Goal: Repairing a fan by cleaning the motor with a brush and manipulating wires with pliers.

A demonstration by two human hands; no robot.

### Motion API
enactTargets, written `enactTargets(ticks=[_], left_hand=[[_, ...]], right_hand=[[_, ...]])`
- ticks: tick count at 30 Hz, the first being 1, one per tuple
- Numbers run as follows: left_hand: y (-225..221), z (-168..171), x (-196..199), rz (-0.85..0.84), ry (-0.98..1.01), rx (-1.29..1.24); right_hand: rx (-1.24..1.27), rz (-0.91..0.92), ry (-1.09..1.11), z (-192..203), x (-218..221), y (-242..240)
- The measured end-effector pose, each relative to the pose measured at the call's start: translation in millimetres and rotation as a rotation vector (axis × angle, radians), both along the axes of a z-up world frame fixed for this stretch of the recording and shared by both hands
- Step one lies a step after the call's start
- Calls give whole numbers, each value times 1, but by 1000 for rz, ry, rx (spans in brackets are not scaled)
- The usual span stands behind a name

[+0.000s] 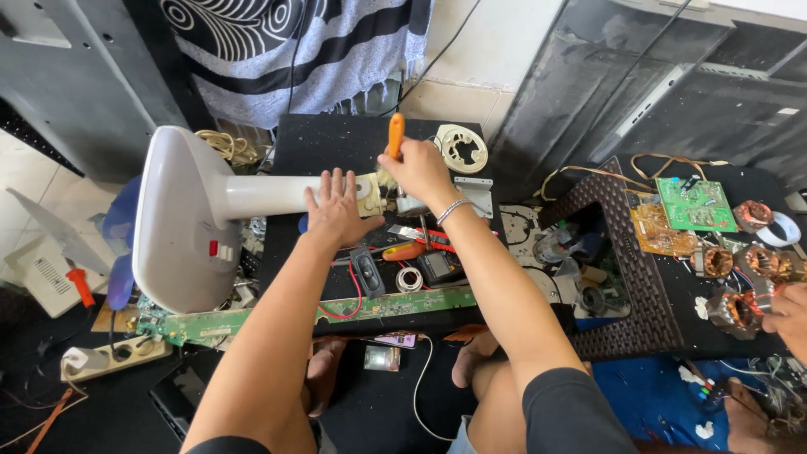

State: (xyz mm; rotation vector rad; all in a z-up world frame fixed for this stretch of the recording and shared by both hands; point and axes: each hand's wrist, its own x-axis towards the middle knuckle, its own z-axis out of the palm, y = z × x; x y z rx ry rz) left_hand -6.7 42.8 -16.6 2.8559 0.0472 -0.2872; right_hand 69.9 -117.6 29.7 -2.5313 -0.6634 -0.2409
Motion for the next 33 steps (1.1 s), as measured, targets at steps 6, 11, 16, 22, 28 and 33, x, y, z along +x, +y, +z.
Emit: enactTargets(ticks=[6, 11, 16, 22, 28, 33], left_hand=[[38, 17, -12, 147, 52, 14], [40, -11, 1, 273, 63, -59], [53, -8, -12, 255, 2, -95], [68, -19, -23, 277, -54, -55], [57, -2, -32, 264, -20, -113], [51, 9, -33, 296, 40, -118]], right_hand=[[56, -91, -41, 17, -14, 10], [-84, -151, -1, -27, 12, 19], [-51, -162, -10, -11, -21, 49], [-28, -179, -55, -37, 0, 69], [142, -125, -103, -43, 17, 54], [105, -99, 42, -22, 18, 46]])
